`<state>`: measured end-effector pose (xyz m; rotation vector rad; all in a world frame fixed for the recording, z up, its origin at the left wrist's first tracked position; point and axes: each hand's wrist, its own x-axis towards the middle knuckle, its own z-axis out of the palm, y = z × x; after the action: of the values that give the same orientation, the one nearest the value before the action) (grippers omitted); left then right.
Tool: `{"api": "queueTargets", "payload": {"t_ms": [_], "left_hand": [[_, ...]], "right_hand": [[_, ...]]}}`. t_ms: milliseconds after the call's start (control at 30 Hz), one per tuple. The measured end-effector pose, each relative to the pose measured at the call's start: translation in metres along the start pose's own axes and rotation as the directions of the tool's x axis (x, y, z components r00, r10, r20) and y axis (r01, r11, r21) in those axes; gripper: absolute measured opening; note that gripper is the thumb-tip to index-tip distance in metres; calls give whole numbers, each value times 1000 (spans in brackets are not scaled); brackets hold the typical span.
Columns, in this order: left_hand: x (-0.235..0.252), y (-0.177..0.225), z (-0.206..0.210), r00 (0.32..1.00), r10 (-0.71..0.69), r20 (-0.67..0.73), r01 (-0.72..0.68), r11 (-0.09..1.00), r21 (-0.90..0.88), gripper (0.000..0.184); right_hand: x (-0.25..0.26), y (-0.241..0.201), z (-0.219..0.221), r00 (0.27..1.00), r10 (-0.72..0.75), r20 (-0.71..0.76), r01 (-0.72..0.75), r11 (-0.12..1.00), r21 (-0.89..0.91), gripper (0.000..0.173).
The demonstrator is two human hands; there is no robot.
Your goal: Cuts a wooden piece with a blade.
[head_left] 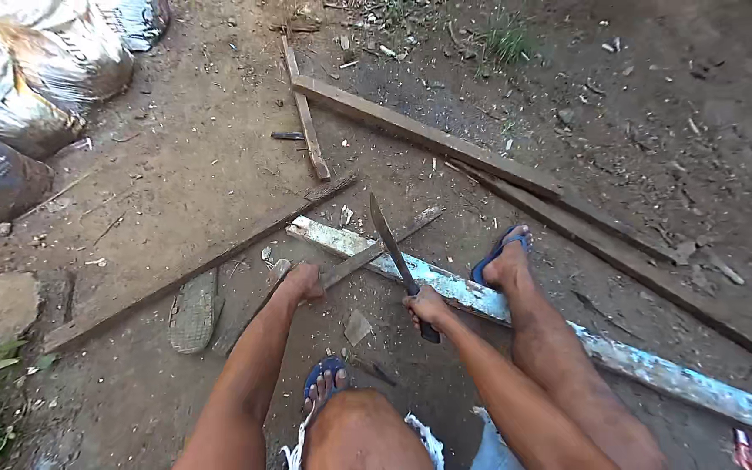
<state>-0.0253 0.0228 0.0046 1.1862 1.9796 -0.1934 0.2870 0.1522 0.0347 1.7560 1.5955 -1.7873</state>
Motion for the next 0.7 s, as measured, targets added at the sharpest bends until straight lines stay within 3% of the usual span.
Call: {"api": "queueTargets", "payload": {"t_ms": [100,167,233,333,400,433,467,500,533,567,600,633,700], "left_hand": [[-3,-2,5,999,-32,-13,31,997,-69,68],[-11,10,-5,997,-77,1,76,995,-60,64],[-12,14,-13,993,-116,17,117,992,-53,63],[-5,11,-14,989,-145,-9,145,988,-51,58],[2,9,-12,990,-138,-15,137,989,-51,54],[2,8,-11,991,-132,-17,131,990,-48,53],[0,9,-14,992,-129,-17,128,991,-44,53],[-4,10,-17,991,-130,-15,129,991,-45,52],[-8,12,-14,991,-130,-13,129,991,-45,52],[-9,14,-13,991,-129,-17,129,991,-38,54],[-9,13,-21,991,-132,-25,131,991,-38,56],[-12,9,-30,990,-139,-34,137,990,-40,57],[-17,7,-11,990,-130,-56,128,991,-29,54]], "right_hand": [[-13,-30,-3,977,-183,-112,157,966,-207,25],[-38,-67,-16,901,-398,-174,315,875,-368,29],[-69,-104,-23,740,-629,-236,525,761,-380,27],[-112,-143,-15,369,-865,-340,859,457,-230,18],[-108,-138,-5,187,-881,-435,917,314,-244,15],[-88,-117,-2,158,-875,-458,886,330,-325,16],[-58,-83,0,218,-870,-442,800,419,-429,19],[-26,-43,-1,395,-830,-395,643,557,-526,24],[-9,-7,-3,668,-674,-316,413,689,-596,32],[1,7,-7,863,-447,-233,222,752,-621,40],[9,-3,-8,944,-284,-170,123,777,-617,43],[10,-19,-7,974,-199,-110,97,801,-590,41],[-14,-30,-4,983,-174,-61,120,854,-507,34]]}}
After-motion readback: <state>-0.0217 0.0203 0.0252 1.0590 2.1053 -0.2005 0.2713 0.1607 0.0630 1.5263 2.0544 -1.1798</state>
